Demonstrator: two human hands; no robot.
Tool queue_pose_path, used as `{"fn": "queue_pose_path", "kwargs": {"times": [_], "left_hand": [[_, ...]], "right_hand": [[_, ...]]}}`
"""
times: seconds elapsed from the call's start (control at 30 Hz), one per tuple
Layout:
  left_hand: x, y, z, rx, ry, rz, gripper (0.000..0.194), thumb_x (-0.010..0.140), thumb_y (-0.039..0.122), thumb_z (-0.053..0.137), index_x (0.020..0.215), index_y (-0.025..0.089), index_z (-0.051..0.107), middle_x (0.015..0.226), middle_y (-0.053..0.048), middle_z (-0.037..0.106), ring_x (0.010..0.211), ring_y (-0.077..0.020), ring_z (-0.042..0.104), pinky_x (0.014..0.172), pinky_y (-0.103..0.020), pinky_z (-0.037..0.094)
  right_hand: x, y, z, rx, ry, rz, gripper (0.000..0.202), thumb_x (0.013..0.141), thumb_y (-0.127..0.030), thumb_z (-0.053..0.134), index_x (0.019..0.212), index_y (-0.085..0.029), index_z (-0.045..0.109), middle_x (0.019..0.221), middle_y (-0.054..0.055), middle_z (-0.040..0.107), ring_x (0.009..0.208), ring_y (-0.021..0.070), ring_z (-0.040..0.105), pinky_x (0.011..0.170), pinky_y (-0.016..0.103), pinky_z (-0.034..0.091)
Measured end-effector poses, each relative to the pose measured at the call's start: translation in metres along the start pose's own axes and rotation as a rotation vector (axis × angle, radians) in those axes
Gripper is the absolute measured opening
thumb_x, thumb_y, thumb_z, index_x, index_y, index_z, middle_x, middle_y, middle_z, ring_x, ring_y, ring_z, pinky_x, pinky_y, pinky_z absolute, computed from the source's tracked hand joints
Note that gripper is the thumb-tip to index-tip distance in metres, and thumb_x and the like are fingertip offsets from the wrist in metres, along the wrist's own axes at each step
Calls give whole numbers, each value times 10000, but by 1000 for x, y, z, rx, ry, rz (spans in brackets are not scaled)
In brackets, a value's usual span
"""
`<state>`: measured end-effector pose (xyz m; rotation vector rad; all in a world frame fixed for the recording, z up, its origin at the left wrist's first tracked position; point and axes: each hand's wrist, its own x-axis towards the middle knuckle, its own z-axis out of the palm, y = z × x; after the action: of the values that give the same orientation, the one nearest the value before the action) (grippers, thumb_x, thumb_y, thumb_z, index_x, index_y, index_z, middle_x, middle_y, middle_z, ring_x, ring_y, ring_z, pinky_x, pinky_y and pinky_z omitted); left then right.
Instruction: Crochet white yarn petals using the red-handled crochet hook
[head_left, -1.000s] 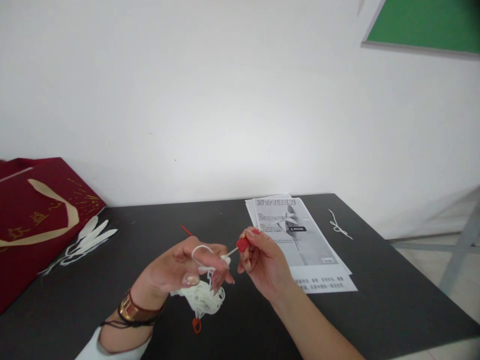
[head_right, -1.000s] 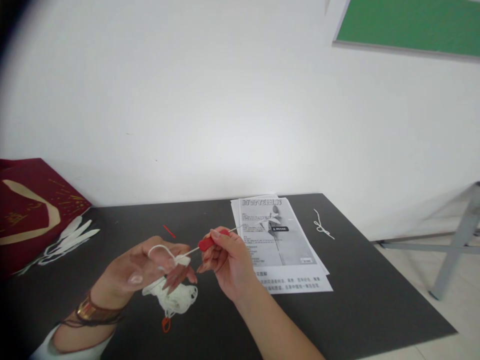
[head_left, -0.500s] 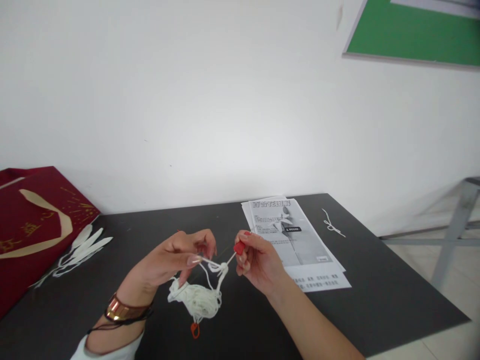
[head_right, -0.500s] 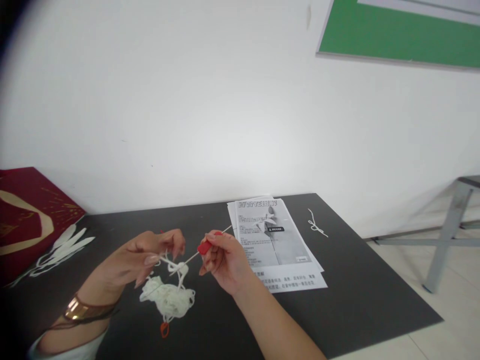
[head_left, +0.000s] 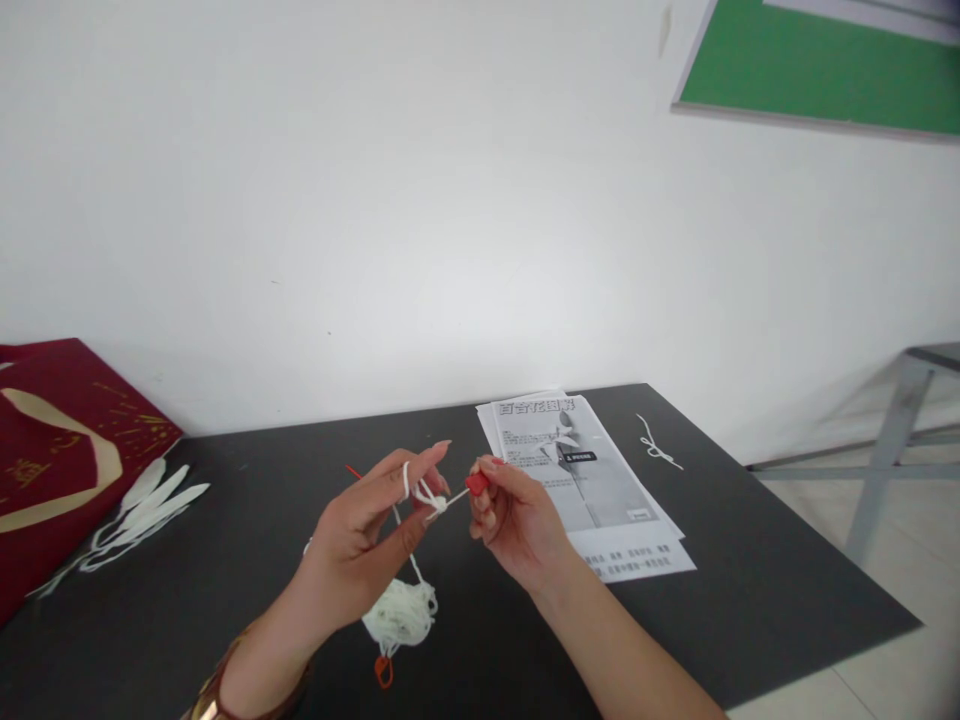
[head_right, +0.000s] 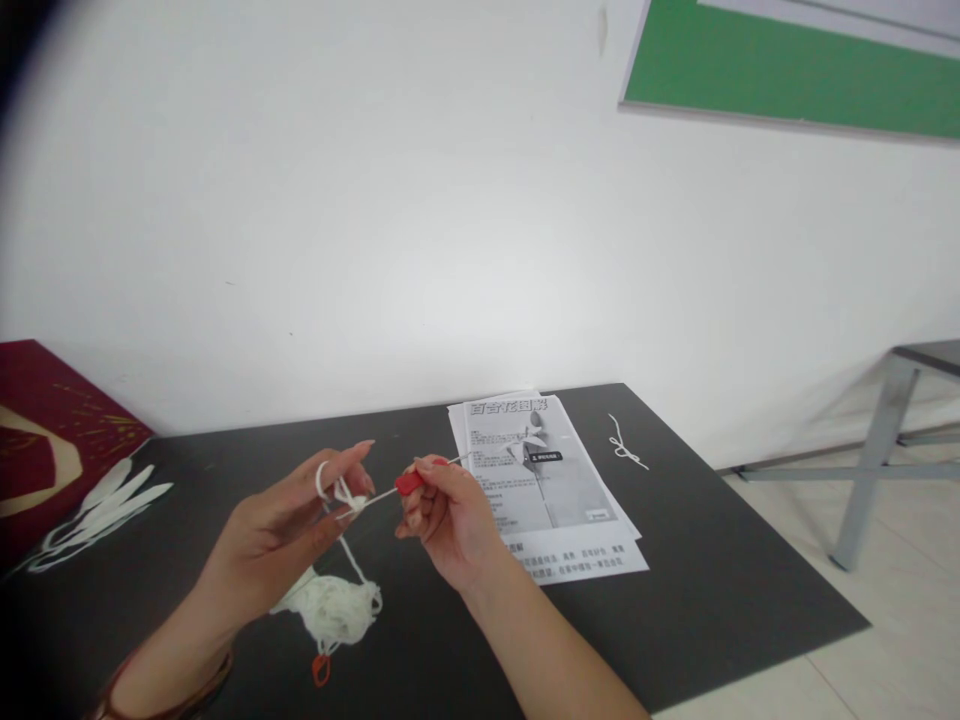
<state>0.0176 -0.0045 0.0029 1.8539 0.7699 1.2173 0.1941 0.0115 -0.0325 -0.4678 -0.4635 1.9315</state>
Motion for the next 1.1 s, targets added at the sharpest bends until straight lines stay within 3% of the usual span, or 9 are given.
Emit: {"fn": "queue_pose_path", "kwargs": {"times": [0.1,0.27,0.37,0.53,0.73,0.87,0.97,1.0,1.1], "left_hand": [[-1,1,4,99,107,29,573,842,58,585,1334,350,548,892,-23,617,840,-154,573,776,-264,455],[-3,-2,8,106,182,18,547,792,58,641,1278,308,613,845,-25,626,790,-159,583,747,-265,468],[-3,-5,11,-2,265,-84,558,740,73,707,1252,284,638,770,-4,620,735,-148,566,750,-270,473],[-2,-9,20,-343,377,-259,683,704,107,758,1320,330,562,700,39,567,661,-117,526,608,-215,463],[-2,-9,25,-485,484,-316,700,704,96,761,1326,335,547,706,60,557,668,-79,528,633,-174,463],[-1,-9,31,-516,565,-344,712,687,90,776,1323,319,553,691,72,569,652,-68,532,665,-171,469],[0,-8,36,-578,600,-372,721,692,87,773,1341,294,537,655,79,572,615,-60,535,664,-168,466],[0,-8,36,-615,596,-392,716,694,81,770,1340,286,539,645,79,577,610,-59,543,667,-169,467],[3,-8,28,-791,499,-506,698,677,54,764,1316,246,563,631,66,596,585,-67,566,613,-169,466]], "right_hand": [[0,0,1,8,35,-35,143,722,-224,747,724,-101,674,508,-19,669,367,76,574,406,177,562],[-1,0,1,-7,91,-79,130,726,-208,746,730,-102,672,540,-9,686,385,83,593,412,182,568],[-1,1,2,-3,99,-93,148,723,-220,759,737,-99,676,547,-3,692,393,84,604,412,170,562],[-4,4,5,-38,101,-164,173,747,-266,761,757,-116,676,568,1,703,432,96,635,465,188,586],[-11,8,14,-171,98,-365,173,793,-310,731,814,-148,677,643,25,727,502,110,667,523,198,581],[-18,11,17,-415,125,-560,105,862,-281,653,849,-183,688,702,25,735,567,144,693,560,260,600],[-25,12,13,-783,122,-793,138,892,-181,588,909,-219,720,792,43,742,657,171,714,616,292,609],[-27,12,10,-976,61,-886,209,877,-121,585,984,-239,721,831,55,751,730,185,722,678,304,607],[-28,9,-1,-1416,-295,-1141,453,834,-57,587,1231,-270,631,1120,121,716,1005,255,687,834,376,583]]}}
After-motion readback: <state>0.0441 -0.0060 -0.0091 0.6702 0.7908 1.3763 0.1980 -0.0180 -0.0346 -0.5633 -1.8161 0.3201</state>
